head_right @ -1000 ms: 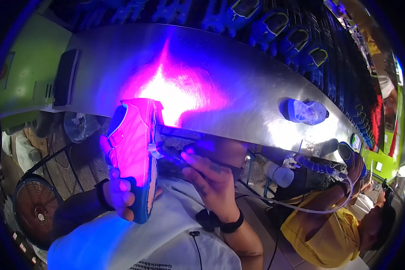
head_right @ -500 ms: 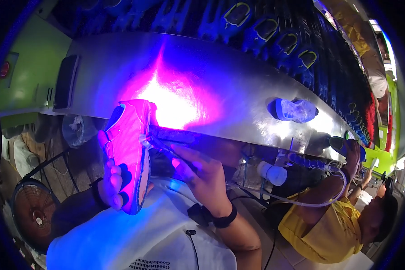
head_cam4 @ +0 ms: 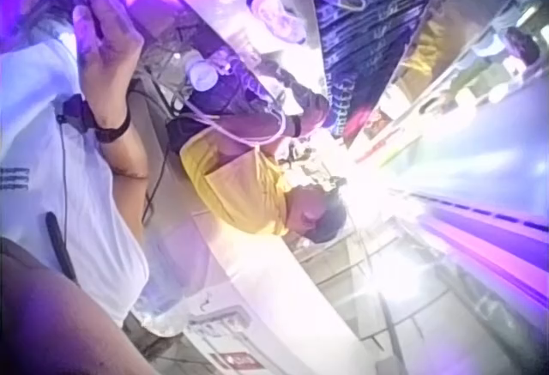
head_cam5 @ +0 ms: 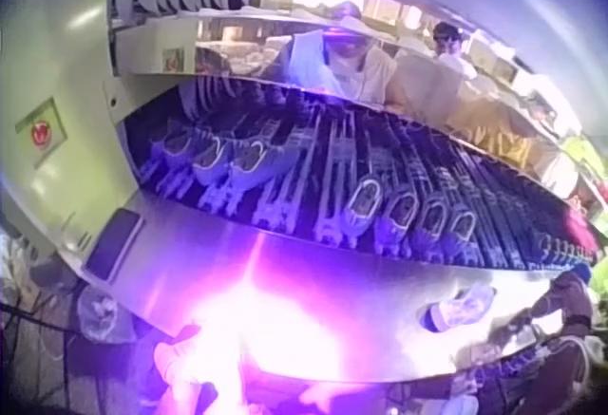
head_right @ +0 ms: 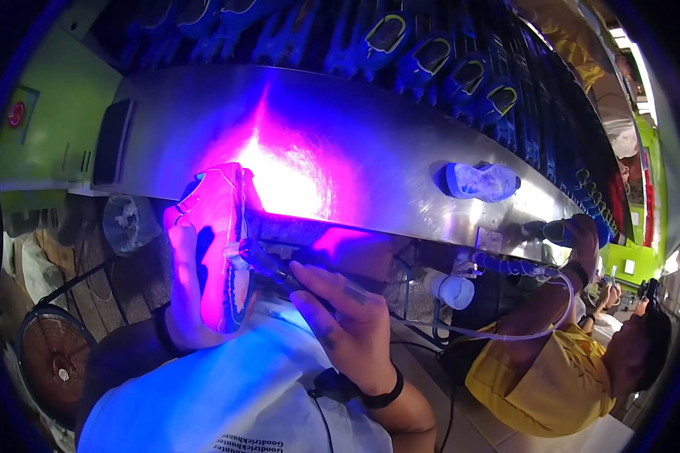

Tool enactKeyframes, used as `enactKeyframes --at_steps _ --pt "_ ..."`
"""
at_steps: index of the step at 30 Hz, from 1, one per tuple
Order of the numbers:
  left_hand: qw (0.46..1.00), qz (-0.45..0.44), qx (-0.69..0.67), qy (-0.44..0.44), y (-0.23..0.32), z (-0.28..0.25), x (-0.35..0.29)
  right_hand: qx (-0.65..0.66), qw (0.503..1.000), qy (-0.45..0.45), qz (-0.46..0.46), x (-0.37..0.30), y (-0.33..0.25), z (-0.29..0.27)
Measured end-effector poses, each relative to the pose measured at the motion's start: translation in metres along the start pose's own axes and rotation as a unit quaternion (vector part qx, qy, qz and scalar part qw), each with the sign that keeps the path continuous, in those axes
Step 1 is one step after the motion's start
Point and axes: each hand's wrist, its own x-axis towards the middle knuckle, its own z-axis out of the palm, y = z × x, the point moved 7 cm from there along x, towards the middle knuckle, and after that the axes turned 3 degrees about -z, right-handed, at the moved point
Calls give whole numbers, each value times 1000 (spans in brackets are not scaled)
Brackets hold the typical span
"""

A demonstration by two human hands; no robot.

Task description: The recorder is applying glue or treatment to the edge of shoe uppers on a manufacturing assembly line.

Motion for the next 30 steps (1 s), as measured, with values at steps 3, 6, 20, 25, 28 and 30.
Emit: enactKeyframes --at_steps 3,6,20,25,28,30 --pt "998 -44 23 31 2 -3 15 22 1000 10 -14 0 -9 -4" --pt "995 -75 39 53 5 -10 35 -1 999 8 -51 2 -21 -10" --pt "998 -47 -28 -9 0 -39 122 -210 925 98 -301 41 -70 -37" --pt "991 -109 -65 -50 -21 -53 143 -154 938 89 -299 70 -57 -29" --pt "985 -135 -84 -72 -36 -57 150 -123 938 105 -305 86 -41 -17" --pt "982 -144 -89 -81 -48 -61 155 -55 955 119 -267 90 -13 -10"
